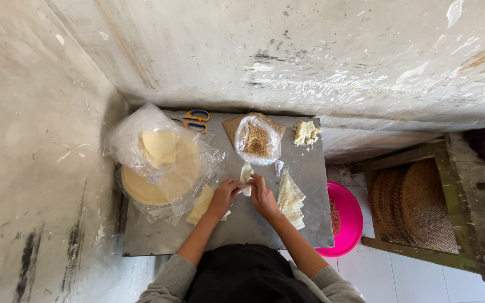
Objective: The person places filling and a small piece of cheese onto triangular dough wrappers and folds them into a triangular shape by hand.
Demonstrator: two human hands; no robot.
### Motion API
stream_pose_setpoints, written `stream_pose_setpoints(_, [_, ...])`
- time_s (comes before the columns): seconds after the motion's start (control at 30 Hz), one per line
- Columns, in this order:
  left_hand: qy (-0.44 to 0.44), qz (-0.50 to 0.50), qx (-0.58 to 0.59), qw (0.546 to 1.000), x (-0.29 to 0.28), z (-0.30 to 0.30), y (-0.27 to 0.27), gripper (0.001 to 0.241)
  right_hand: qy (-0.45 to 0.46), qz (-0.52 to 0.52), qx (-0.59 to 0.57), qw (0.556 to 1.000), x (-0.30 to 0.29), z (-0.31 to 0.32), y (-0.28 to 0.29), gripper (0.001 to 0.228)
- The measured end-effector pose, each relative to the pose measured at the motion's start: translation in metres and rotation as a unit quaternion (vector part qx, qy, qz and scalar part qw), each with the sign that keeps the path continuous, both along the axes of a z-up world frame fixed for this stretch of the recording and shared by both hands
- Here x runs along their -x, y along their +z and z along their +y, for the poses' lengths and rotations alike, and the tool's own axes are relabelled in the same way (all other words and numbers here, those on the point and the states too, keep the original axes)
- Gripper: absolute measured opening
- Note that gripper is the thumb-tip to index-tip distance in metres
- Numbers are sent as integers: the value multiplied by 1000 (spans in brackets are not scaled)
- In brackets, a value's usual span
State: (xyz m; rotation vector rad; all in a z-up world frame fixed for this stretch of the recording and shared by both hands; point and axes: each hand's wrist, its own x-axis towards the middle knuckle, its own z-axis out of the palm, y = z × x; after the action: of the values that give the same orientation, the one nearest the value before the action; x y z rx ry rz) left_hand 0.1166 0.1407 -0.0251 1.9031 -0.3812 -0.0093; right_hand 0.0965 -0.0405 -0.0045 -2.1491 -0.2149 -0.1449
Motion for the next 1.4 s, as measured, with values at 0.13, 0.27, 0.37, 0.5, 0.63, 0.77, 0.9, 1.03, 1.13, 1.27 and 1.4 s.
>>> stream_pose_setpoints(0.13, [47, -20, -38, 998, -1, -10, -7, 8, 39, -77, 54, 995, 5, -8, 12, 51])
stream_pose_setpoints(0.27, [67, -29, -104, 992, -11, -18, -16, 9, 38, -96, 101, 990, 7, -12, 11, 60])
stream_pose_setpoints(0.37, [63, 8, -135, 989, -15, -22, -19, 10, -29, -44, 55, 997, 0, -6, -10, 49])
stream_pose_setpoints(0.5, [45, 24, -132, 990, -22, -21, -19, 16, -110, 13, 13, 994, -11, 1, -25, 39])
stream_pose_setpoints(0.63, [41, 39, -135, 989, -27, -20, -20, 19, -145, 86, -20, 985, -24, 2, -26, 40])
stream_pose_setpoints(0.77, [99, 77, -80, 989, -25, -26, -21, 19, -159, 63, 28, 985, -35, -1, -23, 39])
stream_pose_setpoints(0.9, [134, 98, -68, 984, -27, -30, -14, 21, -89, 88, -5, 992, -36, -6, -24, 18])
stream_pose_setpoints(1.03, [129, 60, -69, 987, -25, -26, -10, 13, -21, -60, 45, 997, -19, -4, -13, 15])
stream_pose_setpoints(1.13, [107, 28, -54, 992, -18, -16, -7, 10, -22, -130, 69, 989, -12, 2, 2, 20])
stream_pose_setpoints(1.27, [108, -21, -72, 991, -9, -16, 2, 19, -49, -101, 67, 991, -17, 5, 0, 17])
stream_pose_setpoints(1.4, [133, -24, -128, 983, -10, -23, -2, 11, -57, -62, 48, 995, -24, -2, -19, 12])
